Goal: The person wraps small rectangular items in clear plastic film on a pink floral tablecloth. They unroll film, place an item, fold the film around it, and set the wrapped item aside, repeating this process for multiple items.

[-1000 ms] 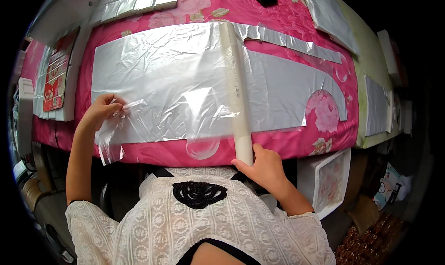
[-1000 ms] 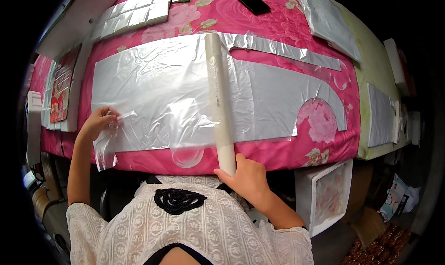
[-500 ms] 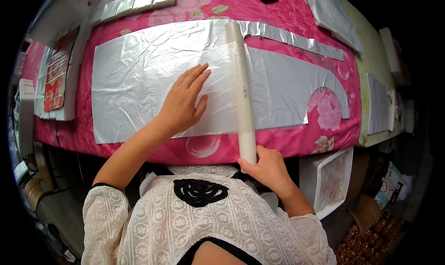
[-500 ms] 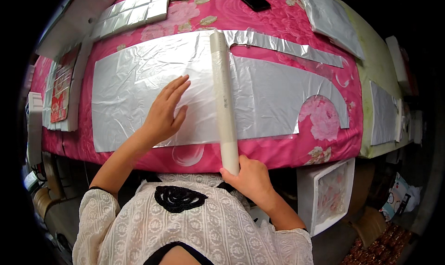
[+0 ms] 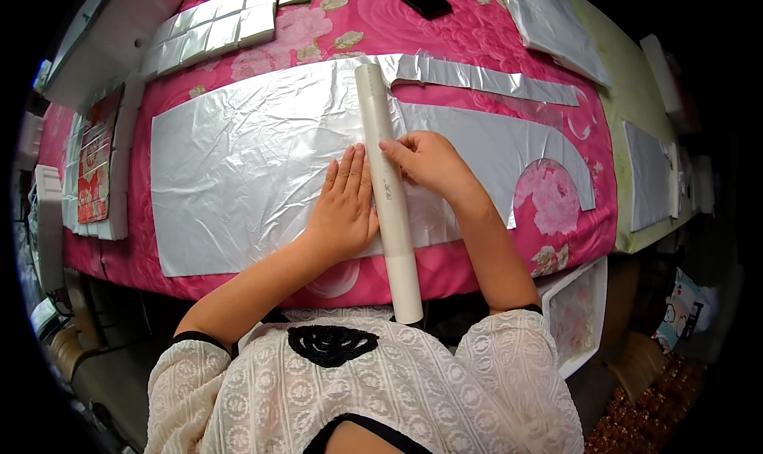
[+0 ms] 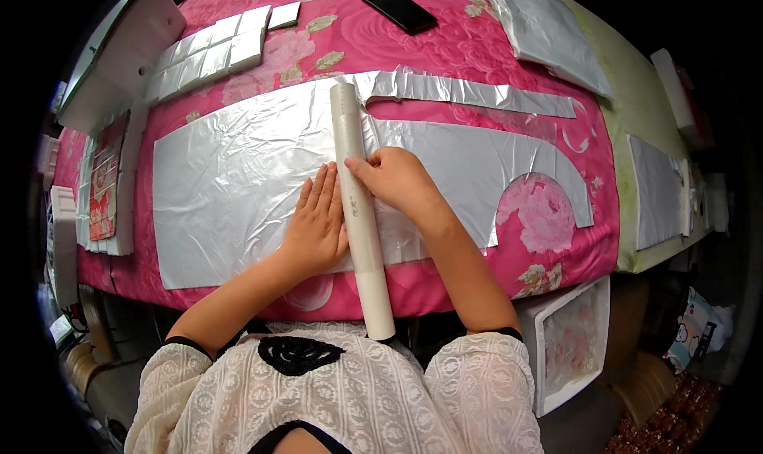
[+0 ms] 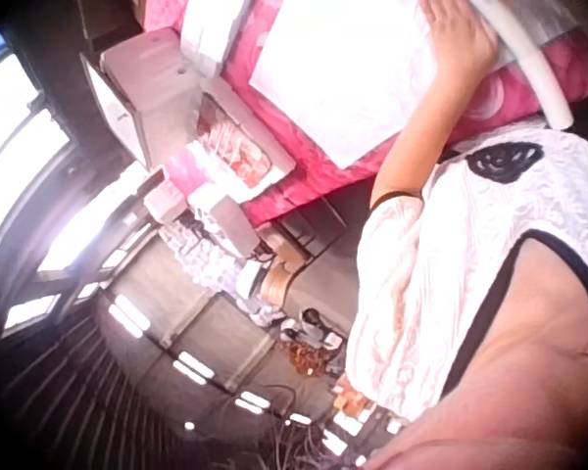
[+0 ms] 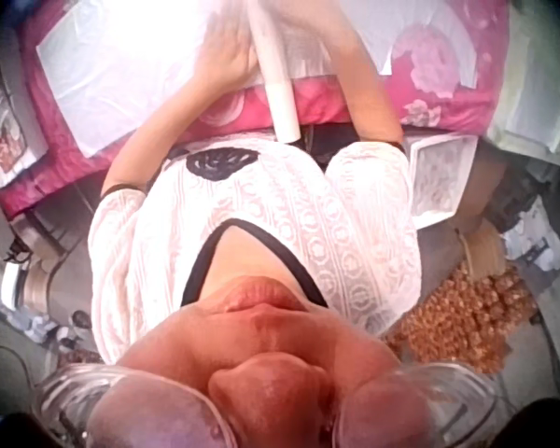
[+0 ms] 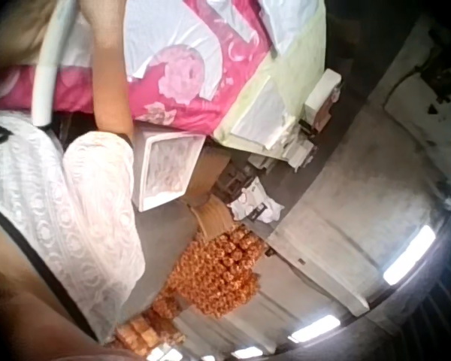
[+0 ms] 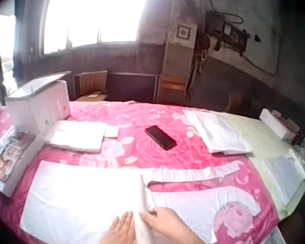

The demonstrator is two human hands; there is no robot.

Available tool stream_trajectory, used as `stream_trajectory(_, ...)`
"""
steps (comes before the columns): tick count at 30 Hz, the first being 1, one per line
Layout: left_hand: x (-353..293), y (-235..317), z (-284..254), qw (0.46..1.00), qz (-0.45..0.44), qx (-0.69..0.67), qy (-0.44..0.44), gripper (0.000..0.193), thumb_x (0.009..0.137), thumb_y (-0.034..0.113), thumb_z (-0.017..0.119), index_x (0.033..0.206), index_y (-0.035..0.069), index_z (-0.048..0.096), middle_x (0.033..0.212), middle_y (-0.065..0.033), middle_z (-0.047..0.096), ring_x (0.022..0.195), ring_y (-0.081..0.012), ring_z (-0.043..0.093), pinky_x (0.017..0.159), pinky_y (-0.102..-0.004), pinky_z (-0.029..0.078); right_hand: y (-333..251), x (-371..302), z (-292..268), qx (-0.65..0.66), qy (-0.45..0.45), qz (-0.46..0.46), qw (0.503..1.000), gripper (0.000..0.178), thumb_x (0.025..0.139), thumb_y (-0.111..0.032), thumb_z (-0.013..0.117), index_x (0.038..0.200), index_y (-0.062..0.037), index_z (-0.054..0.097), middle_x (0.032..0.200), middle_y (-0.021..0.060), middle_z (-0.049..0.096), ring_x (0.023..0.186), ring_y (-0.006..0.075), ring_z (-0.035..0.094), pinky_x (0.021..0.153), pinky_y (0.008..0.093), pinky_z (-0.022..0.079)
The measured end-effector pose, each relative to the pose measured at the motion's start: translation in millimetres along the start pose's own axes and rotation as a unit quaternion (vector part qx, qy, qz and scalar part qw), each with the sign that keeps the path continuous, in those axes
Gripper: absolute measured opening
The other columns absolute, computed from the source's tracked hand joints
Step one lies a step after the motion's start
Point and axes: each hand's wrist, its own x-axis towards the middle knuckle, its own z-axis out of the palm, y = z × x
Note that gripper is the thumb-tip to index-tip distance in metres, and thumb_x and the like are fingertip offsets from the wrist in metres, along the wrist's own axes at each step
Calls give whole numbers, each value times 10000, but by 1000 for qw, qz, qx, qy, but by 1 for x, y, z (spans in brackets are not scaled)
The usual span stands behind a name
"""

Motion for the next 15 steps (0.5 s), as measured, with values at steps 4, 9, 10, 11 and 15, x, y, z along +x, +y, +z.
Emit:
stream_trajectory(4,0,2,0,1000,4,4,-1,676,829,235,385,1368,-132,210,1448,-300,187,1378,-399,143,1119,-475,81,-7,58,-8,316,-35,-31,948,288,907,-267,552,981,9,587,903,73,626,833,140,596,757,252,479)
stream_trajectory(9,3,4,-5,1000,-6,2,-25,678,827,231,385,1373,-128,205,1454,-293,179,1382,-399,126,1120,-474,65,9,102,-17,666,-11,-53,744,200,894,-123,528,1052,-4,496,1065,127,550,1028,237,535,888,359,452)
stream_trajectory(10,2,4,-5,1000,-9,1,-27,678,827,231,385,1374,-127,205,1455,-291,178,1382,-399,124,1120,-474,63,14,107,-28,694,21,-53,718,206,894,-117,516,1064,-2,494,1080,137,556,1025,276,547,902,403,452)
stream_trajectory(11,2,4,-6,1000,-12,-1,-29,678,827,230,385,1374,-126,205,1456,-290,177,1383,-398,123,1120,-474,62,24,115,-44,717,51,-69,692,221,891,-113,513,1072,14,505,1111,154,565,1056,301,543,930,426,438)
stream_trajectory(15,1,4,-5,1000,-16,-1,-27,681,822,244,382,1362,-141,224,1454,-288,189,1384,-391,128,1123,-471,62,75,132,-142,760,179,-88,618,226,925,-142,435,1065,22,505,1164,160,569,1065,339,555,919,485,452)
